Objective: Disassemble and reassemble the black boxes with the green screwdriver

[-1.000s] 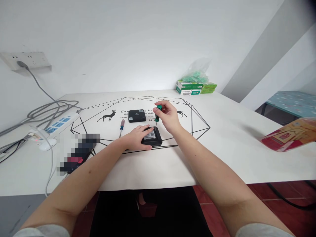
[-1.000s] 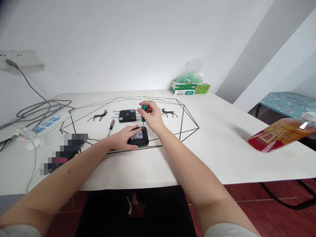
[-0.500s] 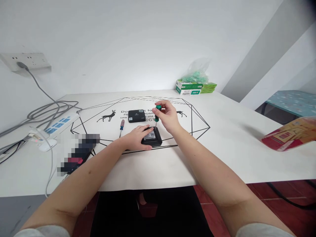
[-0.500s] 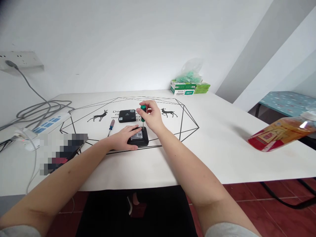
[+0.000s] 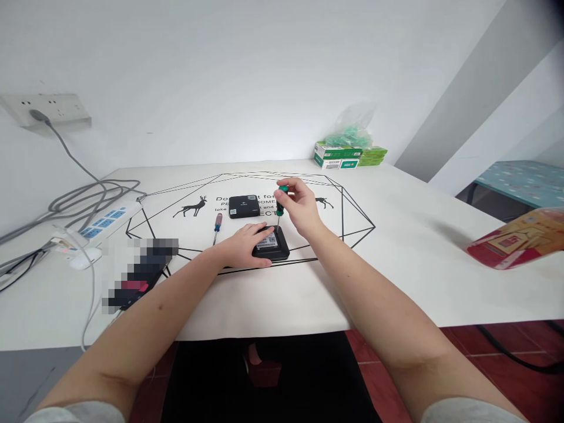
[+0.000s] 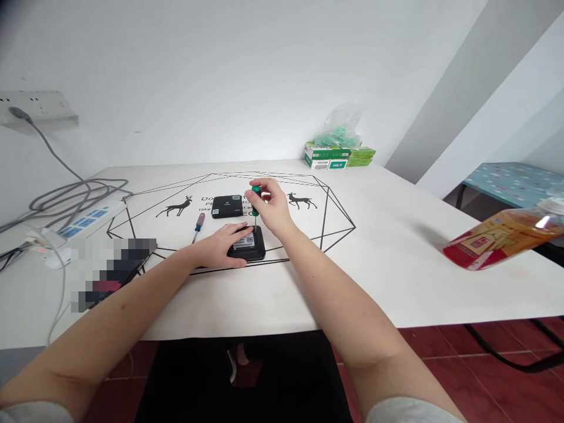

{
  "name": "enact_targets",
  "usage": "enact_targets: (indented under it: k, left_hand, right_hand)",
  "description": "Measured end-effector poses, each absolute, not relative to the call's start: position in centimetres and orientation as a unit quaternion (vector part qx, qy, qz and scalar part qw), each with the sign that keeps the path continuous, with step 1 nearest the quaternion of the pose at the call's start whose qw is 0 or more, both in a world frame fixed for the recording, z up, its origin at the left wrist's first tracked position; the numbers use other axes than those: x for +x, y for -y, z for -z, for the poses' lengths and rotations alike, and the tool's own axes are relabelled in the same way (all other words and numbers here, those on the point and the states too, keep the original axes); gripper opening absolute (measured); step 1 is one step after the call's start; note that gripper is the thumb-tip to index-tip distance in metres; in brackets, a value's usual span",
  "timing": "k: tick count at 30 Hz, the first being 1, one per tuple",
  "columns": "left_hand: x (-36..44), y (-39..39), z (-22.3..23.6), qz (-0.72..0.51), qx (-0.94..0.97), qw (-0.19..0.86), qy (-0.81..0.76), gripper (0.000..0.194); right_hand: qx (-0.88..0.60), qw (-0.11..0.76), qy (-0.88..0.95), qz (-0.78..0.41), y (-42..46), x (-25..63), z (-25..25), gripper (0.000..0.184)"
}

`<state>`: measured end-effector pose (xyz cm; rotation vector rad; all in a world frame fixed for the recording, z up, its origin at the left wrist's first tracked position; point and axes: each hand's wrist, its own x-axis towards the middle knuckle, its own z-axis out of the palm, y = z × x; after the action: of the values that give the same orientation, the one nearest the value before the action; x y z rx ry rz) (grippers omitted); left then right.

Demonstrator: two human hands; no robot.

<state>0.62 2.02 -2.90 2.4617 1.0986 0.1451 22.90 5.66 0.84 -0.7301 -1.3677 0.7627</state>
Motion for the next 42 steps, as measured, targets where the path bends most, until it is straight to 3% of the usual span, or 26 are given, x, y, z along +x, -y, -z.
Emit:
enact_targets:
  k: [4,12,19,42]
  left_hand:
    - [0.65,-1.99,2.82,-0.052,0.889,0.22,-0.398,0.108]
    - [0.6,-1.94,2.92,-0.052,0.886,0.229,-0.399,0.109]
    - [0.56,-2.06,3.18,-0.049,0.889,0.216,-0.4,0.11]
    - [0.67,-1.87,2.96,-0.042,0.895,0.205,-0.395,0.109]
  right_hand:
    - [-0.337,0.641,0.629,-0.284,-5.76,22.89,-0.65,0.029]
    - [-0.308,0.637,0.602,-0.371,-5.5,22.9,-0.96,0.032]
    - [-0.336,0.626,0.61,-0.35,-5.56,22.7,-0.89,0.039]
    - [-0.33,0.658,0.596,-0.321,-5.83,22.83,-0.75,0.032]
